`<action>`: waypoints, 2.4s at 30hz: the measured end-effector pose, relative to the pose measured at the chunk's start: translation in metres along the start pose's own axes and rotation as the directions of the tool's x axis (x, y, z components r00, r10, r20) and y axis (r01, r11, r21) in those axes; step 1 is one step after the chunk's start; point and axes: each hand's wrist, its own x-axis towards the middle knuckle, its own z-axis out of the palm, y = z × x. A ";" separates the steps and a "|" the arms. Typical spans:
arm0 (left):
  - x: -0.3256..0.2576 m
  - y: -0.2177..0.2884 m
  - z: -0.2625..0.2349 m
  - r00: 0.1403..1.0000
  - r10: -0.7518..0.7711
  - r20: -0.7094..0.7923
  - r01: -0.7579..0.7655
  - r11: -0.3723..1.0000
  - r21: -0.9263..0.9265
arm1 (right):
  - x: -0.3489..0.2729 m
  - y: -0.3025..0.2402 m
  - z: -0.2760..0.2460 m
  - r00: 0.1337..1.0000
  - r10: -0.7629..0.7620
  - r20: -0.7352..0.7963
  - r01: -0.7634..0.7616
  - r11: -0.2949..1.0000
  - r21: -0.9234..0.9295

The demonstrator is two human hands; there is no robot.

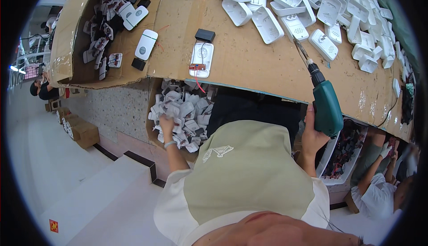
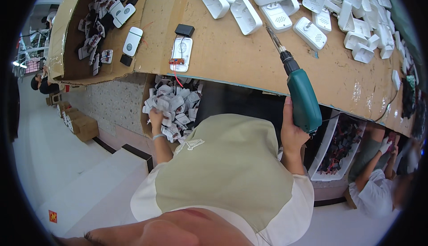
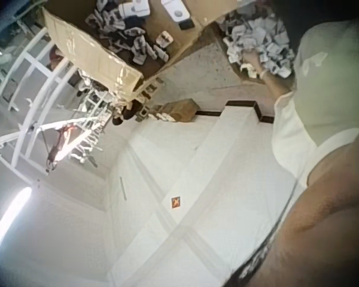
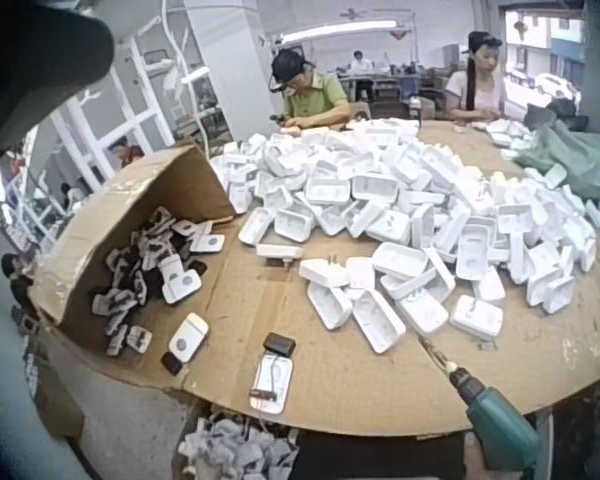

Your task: The recorder uses an electric screwdriver to assemble small electronic components into plastic housings at a factory workbench.

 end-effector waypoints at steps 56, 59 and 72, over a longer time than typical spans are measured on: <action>-0.029 0.339 -0.181 0.060 0.972 -0.227 -0.996 0.042 -0.082 | -0.010 -0.005 -0.006 0.999 0.008 -0.051 -0.008 1.000 0.013; -0.041 0.356 -0.157 0.157 0.938 -0.310 -0.978 0.103 -0.184 | -0.013 -0.002 -0.010 0.998 0.040 -0.053 -0.037 0.998 0.048; -0.122 0.457 -0.122 0.328 0.849 -0.414 -0.944 0.309 -0.115 | -0.018 0.008 -0.018 0.958 0.125 0.257 -0.135 0.990 0.024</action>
